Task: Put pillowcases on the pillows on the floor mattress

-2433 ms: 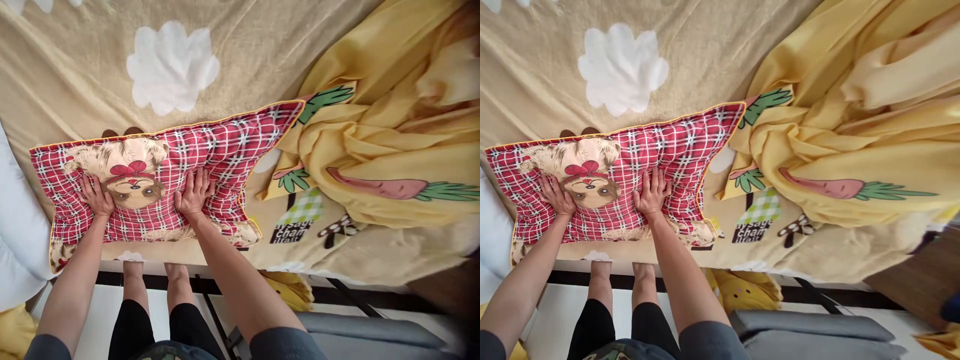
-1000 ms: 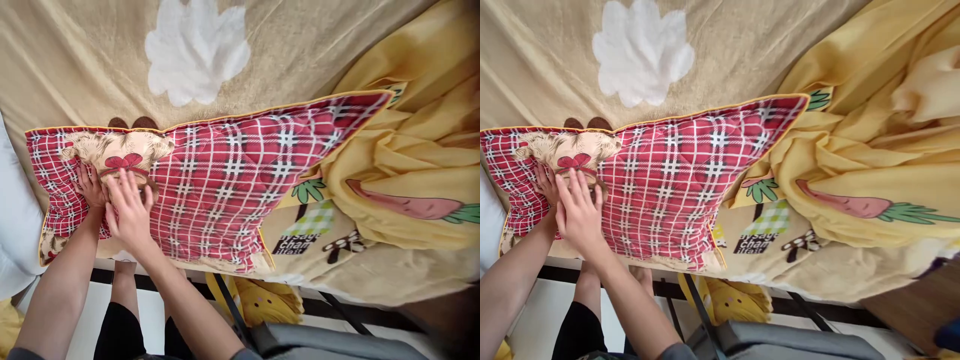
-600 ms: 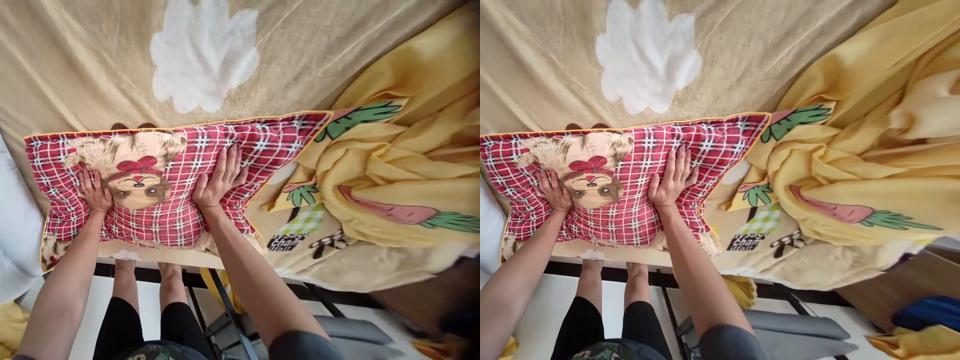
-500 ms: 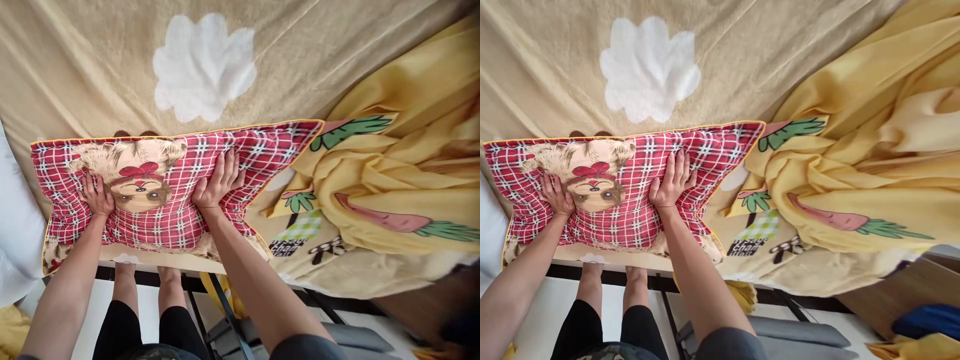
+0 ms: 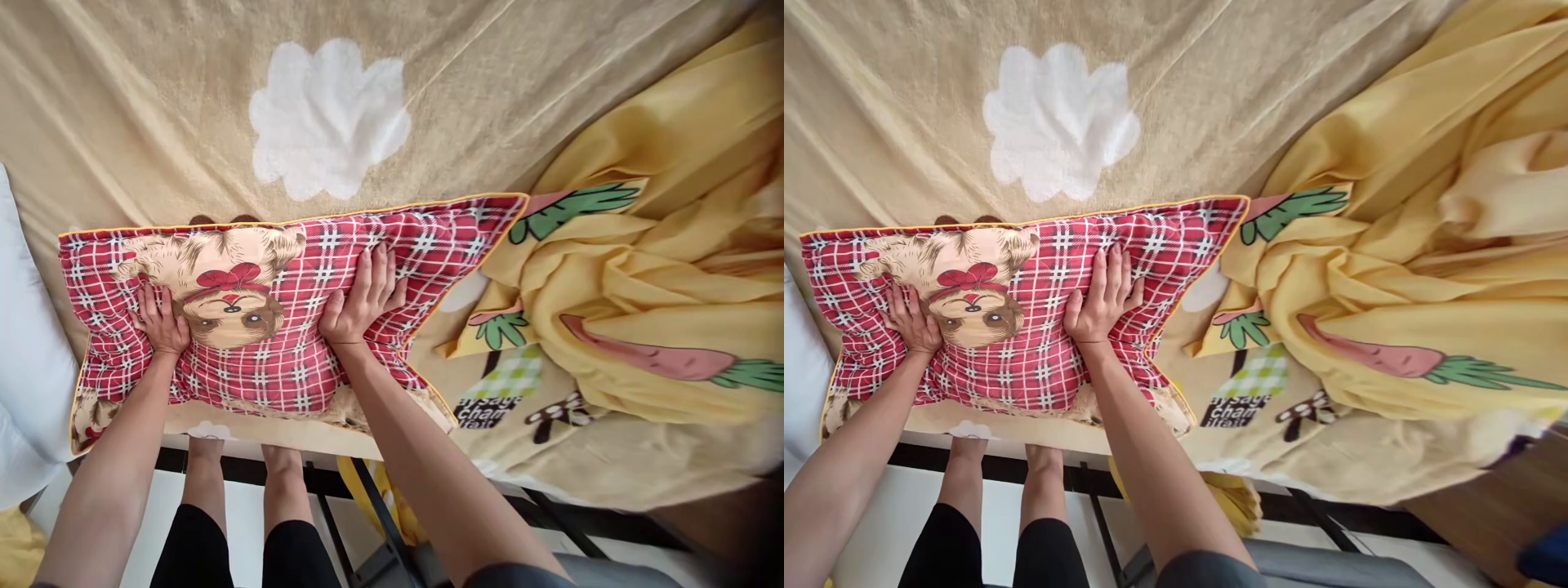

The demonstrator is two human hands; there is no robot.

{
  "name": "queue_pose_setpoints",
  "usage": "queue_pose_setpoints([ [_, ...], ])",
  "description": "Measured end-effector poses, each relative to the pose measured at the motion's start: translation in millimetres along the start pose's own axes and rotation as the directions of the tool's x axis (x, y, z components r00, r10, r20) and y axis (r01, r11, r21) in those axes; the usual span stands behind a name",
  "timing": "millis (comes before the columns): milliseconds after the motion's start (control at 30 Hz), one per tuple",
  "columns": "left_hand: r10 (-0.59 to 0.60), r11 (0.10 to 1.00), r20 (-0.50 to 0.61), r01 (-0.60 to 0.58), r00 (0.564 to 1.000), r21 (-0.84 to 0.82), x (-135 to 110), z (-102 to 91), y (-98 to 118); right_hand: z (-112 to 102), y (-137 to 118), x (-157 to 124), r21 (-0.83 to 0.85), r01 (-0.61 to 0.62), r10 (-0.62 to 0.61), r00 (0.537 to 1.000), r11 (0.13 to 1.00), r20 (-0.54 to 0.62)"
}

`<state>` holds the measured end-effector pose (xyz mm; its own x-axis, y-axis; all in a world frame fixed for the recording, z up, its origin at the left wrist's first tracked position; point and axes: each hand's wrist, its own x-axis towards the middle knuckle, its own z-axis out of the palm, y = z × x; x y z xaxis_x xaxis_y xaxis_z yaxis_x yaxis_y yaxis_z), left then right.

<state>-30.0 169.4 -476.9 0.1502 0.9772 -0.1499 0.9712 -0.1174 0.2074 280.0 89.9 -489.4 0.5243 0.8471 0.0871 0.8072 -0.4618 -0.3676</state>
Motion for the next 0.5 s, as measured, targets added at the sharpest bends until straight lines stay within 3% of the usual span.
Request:
queue_pose_setpoints([
  [100, 0.034, 0.999, -0.032, -0.033, 0.999, 0.01, 1, -1.8, 2, -28, -20, -15, 0.006, -0.106, 0.105, 0.989, 0.994, 0.1],
  [233, 0.018, 1.0, -0.002, -0.018, 1.0, 0.002, 1, -2.9, 2, -58, -43, -87, 0.0, -0.221, 0.219, 0.964, 0.975, 0.149],
  [300, 0.009, 1.0, 0.008, -0.009, 1.0, -0.007, 1, -2.8, 1, -56, -34, -131, -0.015, -0.121, 0.122, 0.986, 0.993, 0.117],
  [367, 0.026, 1.0, -0.003, -0.026, 1.0, -0.003, 0, -2.4, 0, -42, -10, -165, -0.034, 0.036, -0.036, 0.999, 0.999, 0.027],
  [433, 0.067, 0.998, -0.035, -0.067, 0.997, 0.015, 0, -2.0, 0, -22, 21, -185, -0.037, 0.172, -0.173, 0.985, 0.984, -0.027],
  [500, 0.101, 0.995, -0.061, -0.1, 0.993, 0.031, 0, -2.1, 0, -5, 47, -194, -0.035, 0.222, -0.223, 0.975, 0.974, -0.017],
])
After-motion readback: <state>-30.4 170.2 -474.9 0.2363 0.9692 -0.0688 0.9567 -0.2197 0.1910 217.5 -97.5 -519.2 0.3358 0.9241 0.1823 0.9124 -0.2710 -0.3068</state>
